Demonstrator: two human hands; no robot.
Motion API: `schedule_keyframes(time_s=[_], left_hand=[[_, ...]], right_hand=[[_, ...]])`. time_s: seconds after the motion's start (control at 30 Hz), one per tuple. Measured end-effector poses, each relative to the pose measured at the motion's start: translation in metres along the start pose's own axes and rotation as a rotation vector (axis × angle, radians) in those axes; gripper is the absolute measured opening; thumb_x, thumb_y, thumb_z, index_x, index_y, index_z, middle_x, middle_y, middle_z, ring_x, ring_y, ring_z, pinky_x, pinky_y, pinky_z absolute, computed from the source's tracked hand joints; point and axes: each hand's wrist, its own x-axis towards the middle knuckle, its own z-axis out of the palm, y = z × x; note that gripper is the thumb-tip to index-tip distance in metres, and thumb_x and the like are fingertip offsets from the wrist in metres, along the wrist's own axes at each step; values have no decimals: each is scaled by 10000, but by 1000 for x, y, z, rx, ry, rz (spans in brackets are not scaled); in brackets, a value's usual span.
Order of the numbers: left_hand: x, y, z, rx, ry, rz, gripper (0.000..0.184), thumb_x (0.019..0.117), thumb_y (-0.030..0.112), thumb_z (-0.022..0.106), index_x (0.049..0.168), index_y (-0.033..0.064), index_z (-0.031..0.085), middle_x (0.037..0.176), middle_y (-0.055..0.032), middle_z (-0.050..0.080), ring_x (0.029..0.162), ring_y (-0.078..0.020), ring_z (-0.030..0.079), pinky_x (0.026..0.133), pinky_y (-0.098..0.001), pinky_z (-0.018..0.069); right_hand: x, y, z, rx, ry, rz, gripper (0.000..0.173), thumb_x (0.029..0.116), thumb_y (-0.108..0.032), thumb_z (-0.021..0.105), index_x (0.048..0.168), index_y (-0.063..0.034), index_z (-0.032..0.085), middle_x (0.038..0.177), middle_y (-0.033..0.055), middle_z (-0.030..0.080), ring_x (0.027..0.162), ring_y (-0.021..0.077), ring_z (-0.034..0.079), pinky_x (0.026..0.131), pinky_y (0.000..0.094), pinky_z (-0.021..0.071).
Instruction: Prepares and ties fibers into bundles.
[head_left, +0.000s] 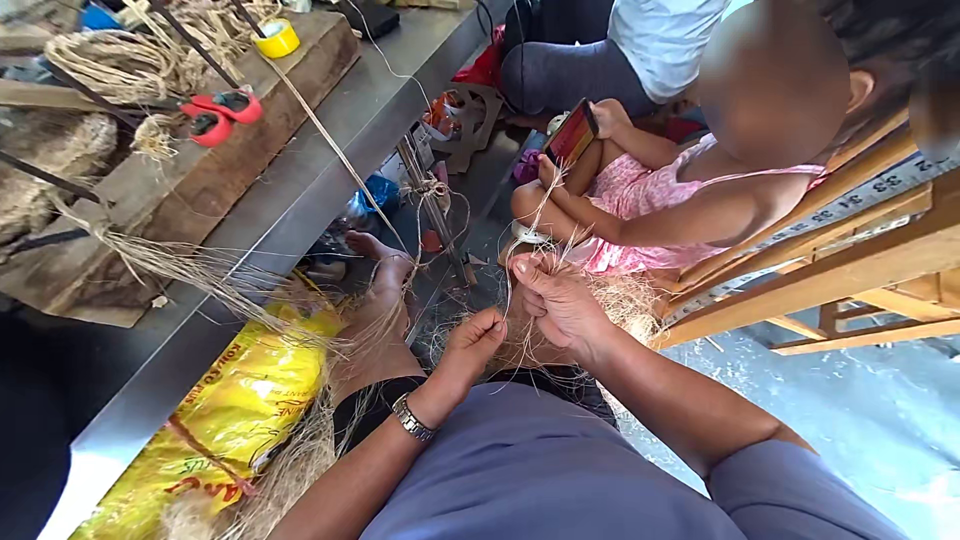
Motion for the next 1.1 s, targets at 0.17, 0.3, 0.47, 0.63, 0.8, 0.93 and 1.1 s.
schedule_keyframes(time_s=[0.17,0.3,0.47,0.63,0.8,0.93,1.1], left_hand=[[-1,-2,1,52,-22,20,221,1019,132,463,845,167,595,668,140,437,557,50,373,518,-135,305],[-1,-1,1,103,-20,24,213,1019,129,471,847,155,595,675,135,438,571,49,379,539,-136,315],[-2,-5,0,113,-23,32,217,1017,124,466,844,156,593,671,137,430,573,47,376,541,-140,311],[-2,-5,1,119,-25,18,216,1019,128,466,849,153,596,668,136,428,572,44,379,542,-141,315],[-2,-7,0,141,-25,26,213,1019,128,472,855,135,606,681,126,449,584,46,393,551,-142,330],[-1,-9,-1,163,-35,40,212,1020,126,465,864,138,607,698,127,449,602,45,400,563,-143,331],[-1,-10,-1,115,-3,21,221,1023,132,470,848,151,603,669,127,438,566,40,381,531,-144,317]], right_hand=[[-2,-1,-3,-24,-20,-18,180,1045,-187,558,878,-185,626,533,-95,367,386,-27,275,375,122,258],[-3,-1,-5,-5,-54,-13,106,1034,-191,573,1032,-180,679,529,-110,385,385,-39,301,379,119,283],[-2,1,-4,-38,-9,-62,142,1006,-98,595,902,-166,663,523,-81,410,380,-23,295,376,129,275],[0,2,-10,38,-92,-37,139,1021,-155,540,910,-187,616,516,-101,344,386,-29,288,383,124,261],[-3,6,-13,43,-175,-83,117,984,-122,585,1026,-130,695,500,-92,395,368,-33,303,367,124,277],[-2,6,-12,15,-108,-97,136,987,-105,602,871,-153,656,480,-85,347,362,-23,278,366,135,251],[6,6,-20,146,-120,-28,270,1080,-268,450,897,-181,628,530,-116,380,413,-22,325,412,137,293]])
